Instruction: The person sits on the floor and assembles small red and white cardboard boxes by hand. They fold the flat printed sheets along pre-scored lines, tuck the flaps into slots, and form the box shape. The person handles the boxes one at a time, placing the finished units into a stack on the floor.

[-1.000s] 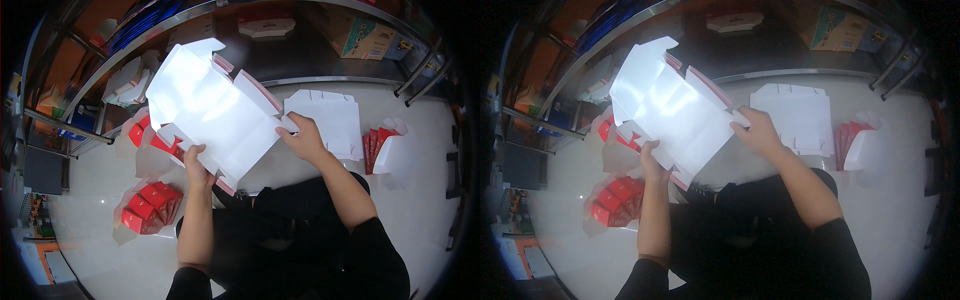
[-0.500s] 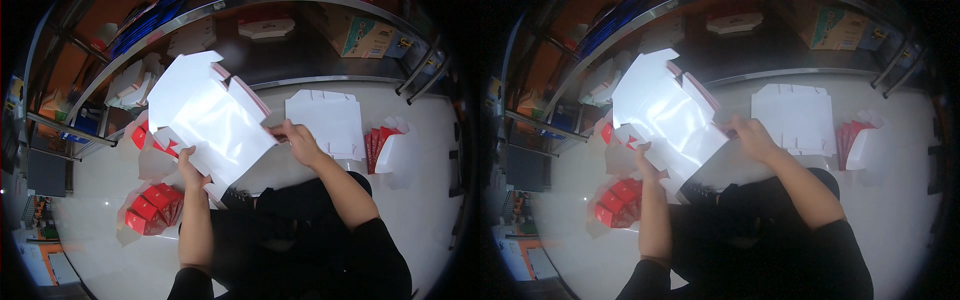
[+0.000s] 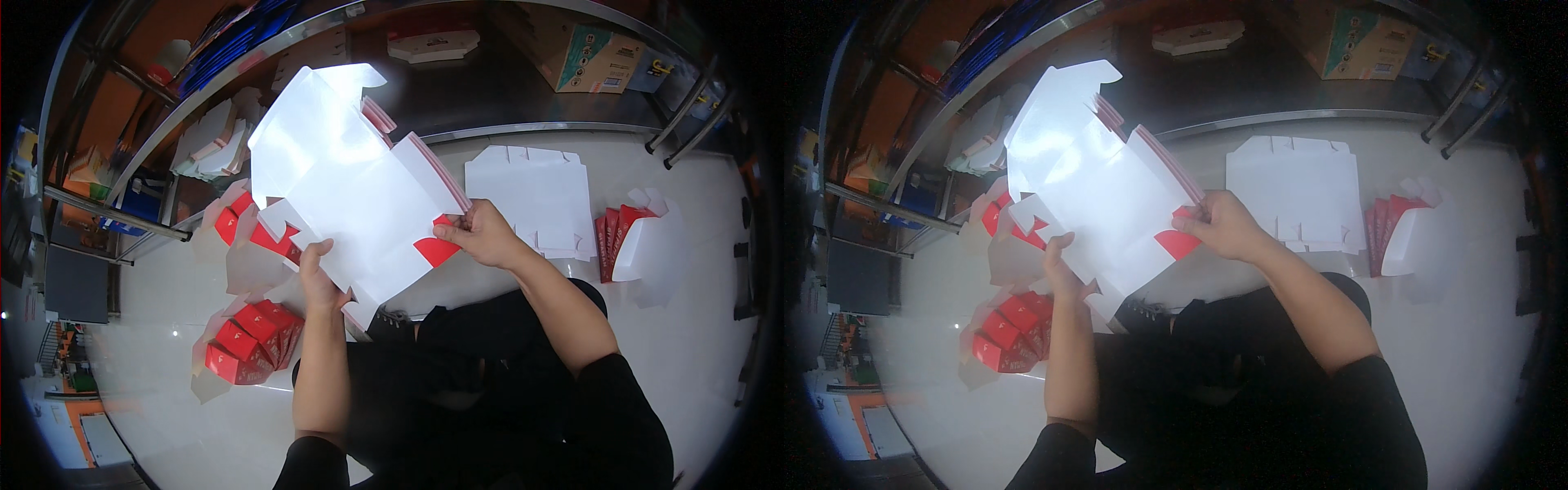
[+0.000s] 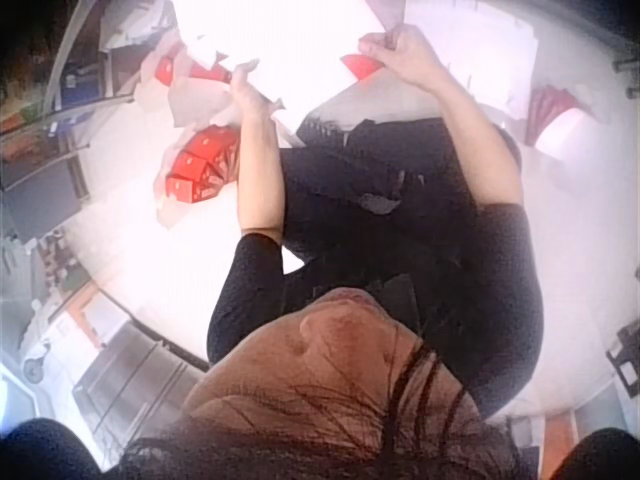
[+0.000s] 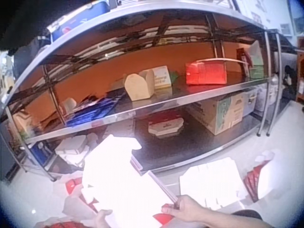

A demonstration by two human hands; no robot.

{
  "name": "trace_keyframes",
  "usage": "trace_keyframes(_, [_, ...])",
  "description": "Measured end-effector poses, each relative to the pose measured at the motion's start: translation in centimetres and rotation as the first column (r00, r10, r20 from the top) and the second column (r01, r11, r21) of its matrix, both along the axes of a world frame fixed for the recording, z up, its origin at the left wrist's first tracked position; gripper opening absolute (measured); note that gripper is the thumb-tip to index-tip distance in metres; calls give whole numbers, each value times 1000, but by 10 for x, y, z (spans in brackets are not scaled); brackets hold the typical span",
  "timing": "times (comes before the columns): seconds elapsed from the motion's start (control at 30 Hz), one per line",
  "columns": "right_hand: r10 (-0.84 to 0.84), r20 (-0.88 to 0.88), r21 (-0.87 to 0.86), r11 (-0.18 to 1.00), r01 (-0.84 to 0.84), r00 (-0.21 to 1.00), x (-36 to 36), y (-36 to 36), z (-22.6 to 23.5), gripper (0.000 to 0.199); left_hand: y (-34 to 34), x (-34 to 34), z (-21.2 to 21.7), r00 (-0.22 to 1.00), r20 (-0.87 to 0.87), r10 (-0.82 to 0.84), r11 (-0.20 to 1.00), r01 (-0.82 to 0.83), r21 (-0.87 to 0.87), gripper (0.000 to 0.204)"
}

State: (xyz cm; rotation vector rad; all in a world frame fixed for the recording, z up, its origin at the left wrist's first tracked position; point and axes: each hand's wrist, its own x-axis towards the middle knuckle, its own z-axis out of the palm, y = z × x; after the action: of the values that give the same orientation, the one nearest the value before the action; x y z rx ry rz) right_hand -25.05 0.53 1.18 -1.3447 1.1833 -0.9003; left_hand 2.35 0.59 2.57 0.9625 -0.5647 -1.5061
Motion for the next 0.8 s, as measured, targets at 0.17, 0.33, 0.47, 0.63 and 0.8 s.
trace_keyframes(0.17, [-1, 50, 99, 995, -4, 999, -19, -15, -9, 42, -10, 6, -18, 995, 46, -86, 996, 85, 27, 53])
trace_keyframes(0.33, [-177, -38, 20, 984, 178, 983, -40, -22, 4, 72, -25, -6, -42, 988, 97, -123, 990, 116, 75, 51])
trace_keyframes(0.47, [-285, -125, -34, 958, 283, 950, -36, -24, -6, 58, -31, -16, -61, 970, 110, -219, 972, 207, 109, 50])
trace_keyframes(0.63, [-397, -494, -267, 916, 299, 774, -37, -28, -31, 35, -24, -32, -69, 956, 125, -267, 958, 249, 142, 57])
trace_keyframes(0.8, [-513, -627, -505, 841, 196, 587, -28, -22, -20, 22, -24, -36, -80, 954, 147, -263, 953, 233, 194, 77])
